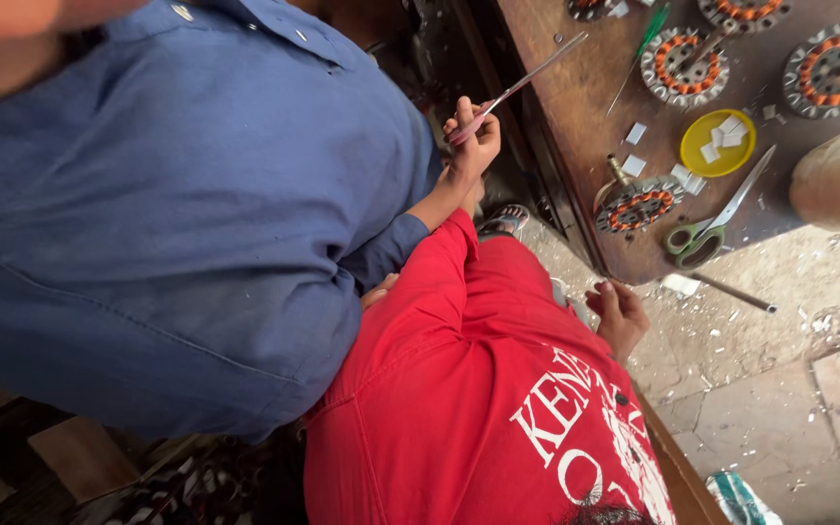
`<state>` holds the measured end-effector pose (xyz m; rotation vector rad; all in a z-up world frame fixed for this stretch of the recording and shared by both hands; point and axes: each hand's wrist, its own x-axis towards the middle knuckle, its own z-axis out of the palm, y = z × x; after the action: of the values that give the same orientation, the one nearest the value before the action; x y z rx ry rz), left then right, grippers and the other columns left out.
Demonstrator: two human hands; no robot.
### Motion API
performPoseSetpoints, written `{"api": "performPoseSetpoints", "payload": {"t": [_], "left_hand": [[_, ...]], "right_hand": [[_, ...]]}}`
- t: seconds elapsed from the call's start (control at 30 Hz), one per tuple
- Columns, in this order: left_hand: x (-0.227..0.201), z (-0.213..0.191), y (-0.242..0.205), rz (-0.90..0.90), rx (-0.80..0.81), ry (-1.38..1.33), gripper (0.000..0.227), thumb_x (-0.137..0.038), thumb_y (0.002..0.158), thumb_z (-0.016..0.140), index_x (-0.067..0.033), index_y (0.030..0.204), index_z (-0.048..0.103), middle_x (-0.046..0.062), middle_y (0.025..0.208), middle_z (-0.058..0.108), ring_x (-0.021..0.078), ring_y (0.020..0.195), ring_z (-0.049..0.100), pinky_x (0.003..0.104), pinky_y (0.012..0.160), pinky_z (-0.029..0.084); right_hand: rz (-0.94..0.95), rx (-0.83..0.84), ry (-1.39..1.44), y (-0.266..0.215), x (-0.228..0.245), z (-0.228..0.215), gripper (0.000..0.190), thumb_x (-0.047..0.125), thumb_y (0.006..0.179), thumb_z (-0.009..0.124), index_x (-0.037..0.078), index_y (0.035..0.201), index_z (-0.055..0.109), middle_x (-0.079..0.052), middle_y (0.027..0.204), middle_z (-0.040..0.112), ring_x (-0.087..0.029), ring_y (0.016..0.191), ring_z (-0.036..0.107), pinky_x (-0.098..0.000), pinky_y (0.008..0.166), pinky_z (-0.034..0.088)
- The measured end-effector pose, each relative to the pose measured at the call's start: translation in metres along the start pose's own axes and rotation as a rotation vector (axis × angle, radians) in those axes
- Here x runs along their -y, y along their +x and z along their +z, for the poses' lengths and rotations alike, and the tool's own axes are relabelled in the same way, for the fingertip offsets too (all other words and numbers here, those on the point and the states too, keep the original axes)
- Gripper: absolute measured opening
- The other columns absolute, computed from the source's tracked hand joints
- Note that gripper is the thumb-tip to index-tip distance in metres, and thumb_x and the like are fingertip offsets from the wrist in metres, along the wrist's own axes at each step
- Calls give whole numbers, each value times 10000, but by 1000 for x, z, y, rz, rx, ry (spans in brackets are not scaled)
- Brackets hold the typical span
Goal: The person uses shears to cut small white rectangular pieces and places them into slots on circular stator components. The person repeatedly picks up pieces, cuts them, and inserts them into the stator while another person works nearby.
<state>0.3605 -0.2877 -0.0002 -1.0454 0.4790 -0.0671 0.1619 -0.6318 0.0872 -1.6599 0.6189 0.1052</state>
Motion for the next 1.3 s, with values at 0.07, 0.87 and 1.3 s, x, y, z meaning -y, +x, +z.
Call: {"api": "performPoseSetpoints", "payload": {"t": [0.07,0.87,1.3], "left_hand": [[7,5,-4,65,-48,-34,307,-185,796,892,-91,804,600,22,651,601,84,479,543,209,479,474],[15,20,38,-55,-257,-26,467,-283,654,1020,-90,920,687,-70,646,598,21,588,513,173,555,427],[-8,21,50,-140,-170,-108,372,-249,736,906,-108,781,564,-60,706,655,27,662,533,177,644,453]], "right_hand": [[19,-14,54,-2,-2,0,261,155,1022,695,-57,1174,684,-167,1033,751,-214,860,751,-334,769,628],[-40,237,42,24,-31,20,214,114,1025,670,-53,1159,687,-109,1010,742,-189,842,738,-310,773,613],[-82,188,-23,33,-32,11,295,56,975,697,-63,1243,664,-134,1040,731,-188,876,730,-313,796,611]]}}
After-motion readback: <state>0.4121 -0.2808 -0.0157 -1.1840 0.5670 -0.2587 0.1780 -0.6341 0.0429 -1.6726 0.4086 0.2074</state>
